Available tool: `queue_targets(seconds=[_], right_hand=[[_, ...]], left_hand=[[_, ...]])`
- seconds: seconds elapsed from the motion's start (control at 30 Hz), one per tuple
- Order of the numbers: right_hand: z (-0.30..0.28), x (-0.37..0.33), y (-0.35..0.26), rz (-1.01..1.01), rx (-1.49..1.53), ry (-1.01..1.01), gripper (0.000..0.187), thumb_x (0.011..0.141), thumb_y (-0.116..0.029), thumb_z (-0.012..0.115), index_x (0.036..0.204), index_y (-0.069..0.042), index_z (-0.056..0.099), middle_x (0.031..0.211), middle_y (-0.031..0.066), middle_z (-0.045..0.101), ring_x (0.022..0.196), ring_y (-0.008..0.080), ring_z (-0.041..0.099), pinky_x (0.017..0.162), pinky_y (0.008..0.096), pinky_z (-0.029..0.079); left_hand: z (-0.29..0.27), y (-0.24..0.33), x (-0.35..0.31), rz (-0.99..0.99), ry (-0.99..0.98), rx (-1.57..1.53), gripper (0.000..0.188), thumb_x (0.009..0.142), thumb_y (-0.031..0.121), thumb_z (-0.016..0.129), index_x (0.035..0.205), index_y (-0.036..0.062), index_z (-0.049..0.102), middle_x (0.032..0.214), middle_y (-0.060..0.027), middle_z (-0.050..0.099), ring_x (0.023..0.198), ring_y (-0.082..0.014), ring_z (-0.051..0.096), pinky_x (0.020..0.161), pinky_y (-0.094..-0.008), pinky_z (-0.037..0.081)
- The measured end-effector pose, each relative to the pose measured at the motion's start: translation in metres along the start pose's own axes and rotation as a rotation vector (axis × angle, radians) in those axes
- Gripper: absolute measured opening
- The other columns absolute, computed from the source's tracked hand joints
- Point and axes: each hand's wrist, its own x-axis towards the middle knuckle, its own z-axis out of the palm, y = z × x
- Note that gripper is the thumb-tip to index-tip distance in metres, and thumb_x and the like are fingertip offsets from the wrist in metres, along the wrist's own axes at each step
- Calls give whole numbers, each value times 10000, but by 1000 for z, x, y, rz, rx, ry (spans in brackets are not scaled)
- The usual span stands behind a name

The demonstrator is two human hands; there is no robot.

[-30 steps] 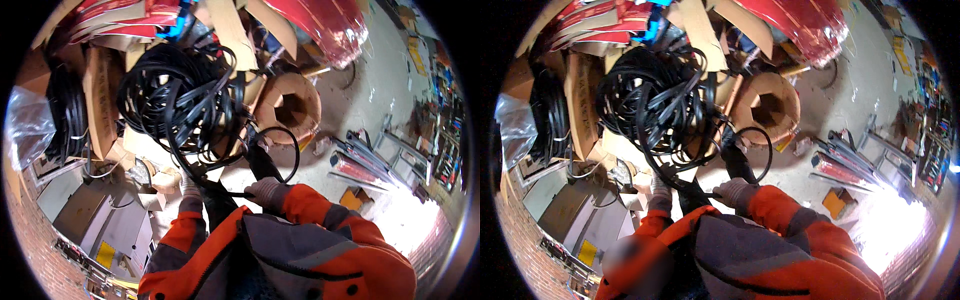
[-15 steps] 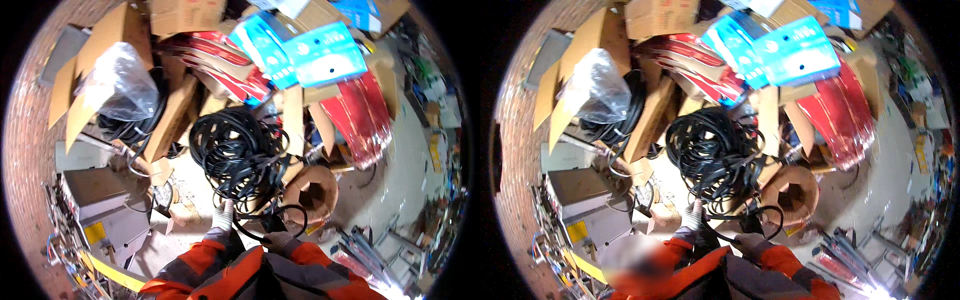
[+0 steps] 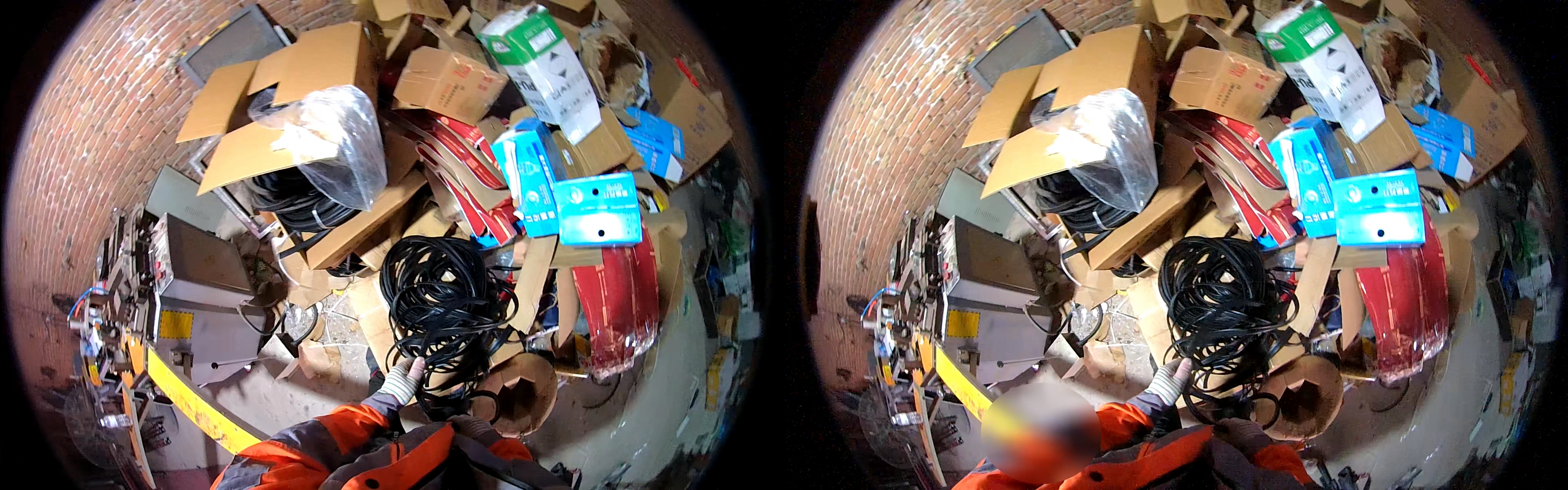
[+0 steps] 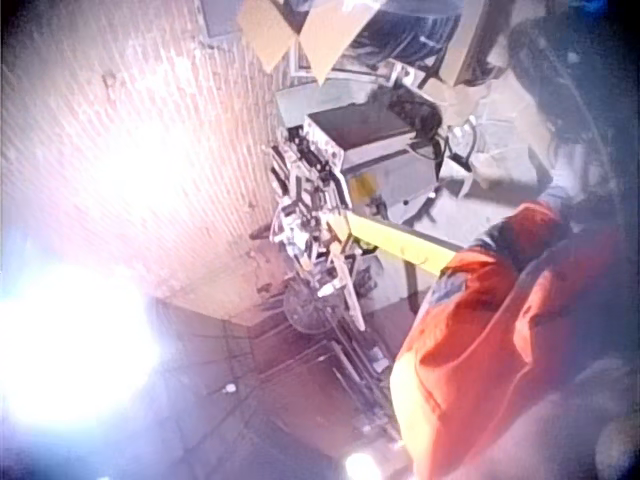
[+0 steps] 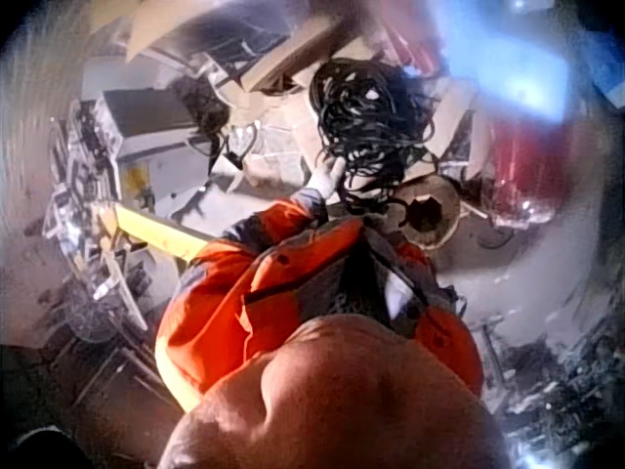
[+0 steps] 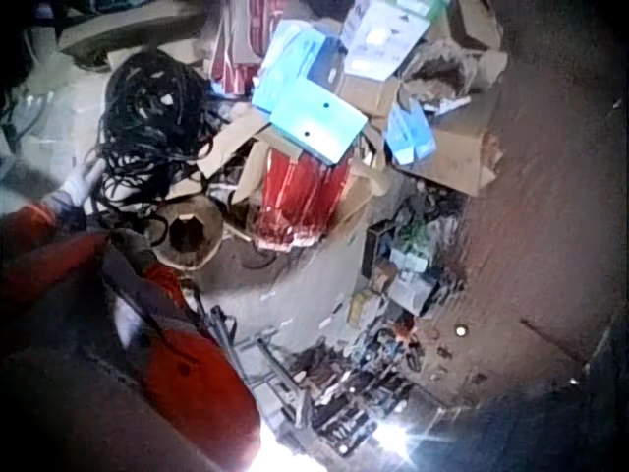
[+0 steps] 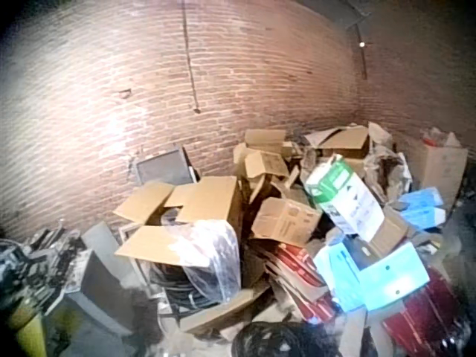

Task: The person cuts a length of black rubber cable using scissors and places the cut piece into a cardboard box. The person is wearing gloves and an orange jacket while working in a cluttered workshop environment.

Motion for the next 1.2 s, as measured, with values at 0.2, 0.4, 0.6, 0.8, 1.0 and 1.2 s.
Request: queue_targets(seconds=[0.2,0.4,0.6,0.8,1.0,1.2], right_hand=[[-17,8,2,-207,360,137,487,907,-336,649,1319,-88,568,1249,176,627,1133,290,612,964,429,475],[-63,50,-23,-377,962,411,483,918,-245,638,1354,-69,531,1322,168,575,1214,255,552,1020,404,434],[-103,-7,-43,-98,666,354,338,907,-268,637,1149,-32,651,946,81,688,824,175,662,693,331,524],[-101,-33,9,-47,710,421,240,939,-237,595,988,-25,697,704,22,633,610,130,586,562,292,479],[-117,-78,27,-51,779,567,213,970,-207,579,1050,-26,659,715,0,608,592,120,551,550,273,453],[-156,-96,-38,-139,907,685,261,1010,-231,564,1155,-16,600,739,-9,571,609,81,521,563,253,459]], left_hand=[[12,58,-32,50,-74,-16,451,1005,418,534,1161,0,602,817,-73,647,716,-162,583,655,-316,489],[27,108,-60,170,-120,8,398,972,278,624,1226,-25,581,1015,-127,679,925,-189,627,836,-325,520],[-34,105,-101,206,7,348,373,973,356,573,1112,17,645,948,-202,685,923,-318,669,827,-395,523],[-105,44,-142,114,313,583,372,939,348,565,1069,13,660,990,-224,683,954,-386,658,842,-431,521],[-132,-26,-196,-114,428,977,376,924,396,563,1062,59,656,1005,-215,645,957,-405,634,838,-481,521],[-131,-21,-219,-243,366,1096,403,916,450,564,1054,84,660,1045,-167,664,1008,-340,646,896,-452,510]])
